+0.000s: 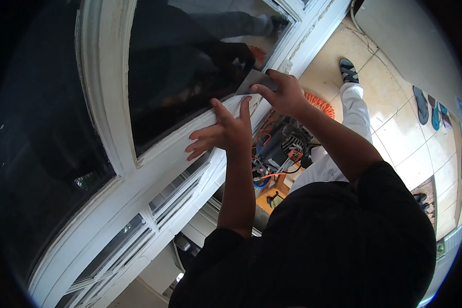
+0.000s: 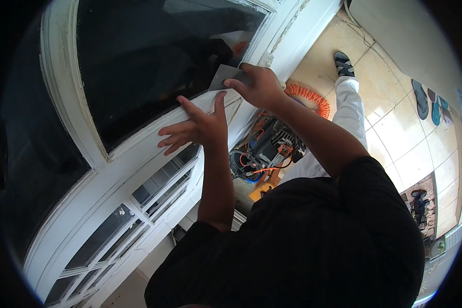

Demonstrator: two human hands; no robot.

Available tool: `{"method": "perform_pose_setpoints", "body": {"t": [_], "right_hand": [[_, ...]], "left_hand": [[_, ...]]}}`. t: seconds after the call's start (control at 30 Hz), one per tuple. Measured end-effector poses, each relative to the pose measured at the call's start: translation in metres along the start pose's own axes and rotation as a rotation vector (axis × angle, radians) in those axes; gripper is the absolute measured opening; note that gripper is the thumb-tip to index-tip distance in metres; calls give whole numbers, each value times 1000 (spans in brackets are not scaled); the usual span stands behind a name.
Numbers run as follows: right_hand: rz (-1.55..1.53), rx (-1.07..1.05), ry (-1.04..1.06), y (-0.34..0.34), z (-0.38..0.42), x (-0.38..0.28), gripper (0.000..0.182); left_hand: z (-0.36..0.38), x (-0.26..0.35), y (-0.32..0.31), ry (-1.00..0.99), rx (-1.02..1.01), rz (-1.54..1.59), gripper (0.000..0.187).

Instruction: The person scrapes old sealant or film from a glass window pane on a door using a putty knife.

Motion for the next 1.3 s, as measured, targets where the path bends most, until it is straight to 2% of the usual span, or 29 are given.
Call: {"method": "perform_pose_setpoints", "body": {"t": [0.1,0.2,0.47,0.7,0.8,1.07,1.2,1.3], "right_hand": [[42,42,40,0,-2,3,51],[41,2,-22,1,-1,1,50],[74,79,73,4,0,-3,47],[111,25,0,3,-1,5,49],[63,58,32,1,-2,3,50],[-9,-41,-51,0,-7,5,50],[-58,10,32,-1,-4,5,50],[-31,-11,-31,0,-8,4,49]], "left_hand": [[-1,0,-1,1,2,-9,111],[-1,1,-1,6,-10,6,111],[-1,1,-2,1,-9,-6,112],[0,1,-2,4,-15,-5,113],[0,0,-1,-8,5,-27,112],[-1,1,0,-10,-15,-20,111],[1,1,-1,-13,-9,-22,111],[-2,1,-3,-9,-4,-24,110]]}}
Point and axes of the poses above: each hand's wrist, its own z-axis away from the middle knuckle, its own y-axis out of the back of the hand, x = y × z, the point moved 2 cm from there along -z, towards the middle knuckle, and after that the axes turned 6 degrees about z, right-handed, at the moved point
